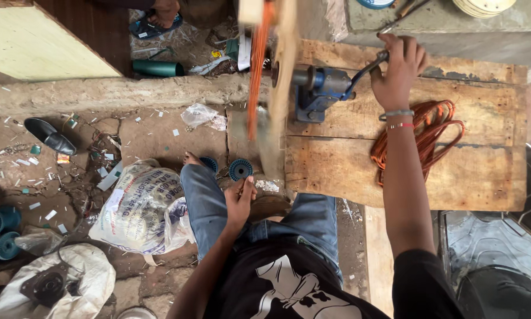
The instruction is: The person winds copper wire onto a wooden frame using a hand-cranked winding machine and then ties the resulting bundle of wire by hand.
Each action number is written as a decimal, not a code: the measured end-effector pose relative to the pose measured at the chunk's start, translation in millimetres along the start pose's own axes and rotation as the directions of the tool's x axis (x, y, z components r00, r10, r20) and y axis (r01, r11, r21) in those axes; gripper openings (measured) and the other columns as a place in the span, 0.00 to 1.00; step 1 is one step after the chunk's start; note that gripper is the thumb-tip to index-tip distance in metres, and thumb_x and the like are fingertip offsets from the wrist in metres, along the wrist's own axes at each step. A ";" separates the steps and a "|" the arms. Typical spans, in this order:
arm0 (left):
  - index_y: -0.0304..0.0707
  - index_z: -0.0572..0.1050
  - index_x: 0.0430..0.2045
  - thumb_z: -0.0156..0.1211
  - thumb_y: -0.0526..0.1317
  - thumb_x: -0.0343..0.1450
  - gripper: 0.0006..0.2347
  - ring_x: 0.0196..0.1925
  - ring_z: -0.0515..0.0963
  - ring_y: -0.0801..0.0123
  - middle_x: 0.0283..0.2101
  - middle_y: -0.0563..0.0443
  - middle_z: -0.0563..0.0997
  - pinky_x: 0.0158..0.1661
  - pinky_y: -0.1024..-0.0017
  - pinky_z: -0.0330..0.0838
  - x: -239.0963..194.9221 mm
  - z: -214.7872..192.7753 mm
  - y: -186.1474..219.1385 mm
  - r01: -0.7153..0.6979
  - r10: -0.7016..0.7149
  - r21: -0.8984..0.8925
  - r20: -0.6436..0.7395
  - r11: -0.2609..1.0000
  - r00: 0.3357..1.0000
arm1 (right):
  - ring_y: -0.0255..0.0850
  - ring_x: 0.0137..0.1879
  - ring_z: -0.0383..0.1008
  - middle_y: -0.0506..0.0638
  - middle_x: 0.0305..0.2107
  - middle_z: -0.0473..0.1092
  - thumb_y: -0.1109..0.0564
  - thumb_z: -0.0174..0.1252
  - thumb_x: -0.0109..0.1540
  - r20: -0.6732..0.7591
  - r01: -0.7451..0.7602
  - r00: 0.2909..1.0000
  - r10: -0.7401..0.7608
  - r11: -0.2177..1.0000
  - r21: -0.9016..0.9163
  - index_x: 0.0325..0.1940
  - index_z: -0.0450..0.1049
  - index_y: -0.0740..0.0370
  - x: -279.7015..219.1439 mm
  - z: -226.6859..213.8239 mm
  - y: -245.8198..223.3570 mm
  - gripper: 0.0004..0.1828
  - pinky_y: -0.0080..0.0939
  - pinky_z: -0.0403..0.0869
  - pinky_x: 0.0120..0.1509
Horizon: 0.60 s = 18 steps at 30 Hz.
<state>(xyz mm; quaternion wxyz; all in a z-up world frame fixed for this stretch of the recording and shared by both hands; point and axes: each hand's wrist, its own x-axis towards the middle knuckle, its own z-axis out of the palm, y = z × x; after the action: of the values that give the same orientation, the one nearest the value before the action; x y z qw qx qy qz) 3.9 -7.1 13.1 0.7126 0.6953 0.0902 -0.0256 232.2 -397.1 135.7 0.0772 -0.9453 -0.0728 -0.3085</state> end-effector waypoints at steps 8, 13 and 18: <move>0.29 0.74 0.16 0.56 0.44 0.77 0.19 0.18 0.70 0.81 0.15 0.54 0.73 0.22 0.77 0.61 4.7 -3.2 -1.6 -0.017 0.016 0.023 0.025 1.000 1.000 | 0.53 0.58 0.62 0.54 0.50 0.65 0.53 0.74 0.51 0.342 -0.142 0.927 0.155 0.988 -0.061 0.64 0.69 0.52 -27.1 115.0 33.0 0.38 0.59 0.58 0.63; 0.30 0.74 0.18 0.55 0.44 0.76 0.18 0.19 0.73 0.82 0.16 0.54 0.76 0.22 0.78 0.65 3.1 -3.3 2.3 -0.031 0.030 0.026 0.027 0.999 0.999 | 0.55 0.65 0.60 0.55 0.58 0.67 0.43 0.67 0.48 0.329 0.092 0.944 0.019 0.943 -0.319 0.63 0.71 0.53 -87.6 137.0 17.5 0.39 0.62 0.56 0.64; 0.30 0.74 0.17 0.56 0.44 0.77 0.18 0.20 0.70 0.82 0.17 0.55 0.75 0.23 0.77 0.62 -5.9 -5.7 1.9 -0.030 0.030 -0.026 0.017 0.999 0.999 | 0.57 0.57 0.67 0.59 0.47 0.71 0.38 0.64 0.67 0.443 -0.182 0.879 0.174 0.983 -0.025 0.52 0.74 0.60 -144.5 79.5 -23.4 0.25 0.65 0.57 0.64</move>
<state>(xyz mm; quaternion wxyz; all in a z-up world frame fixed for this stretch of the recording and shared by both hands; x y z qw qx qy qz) -2.2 -1.8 15.8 0.7224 0.6872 0.0739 -0.0198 157.8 -372.1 -11.2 0.0948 -0.9926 -0.0039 -0.0762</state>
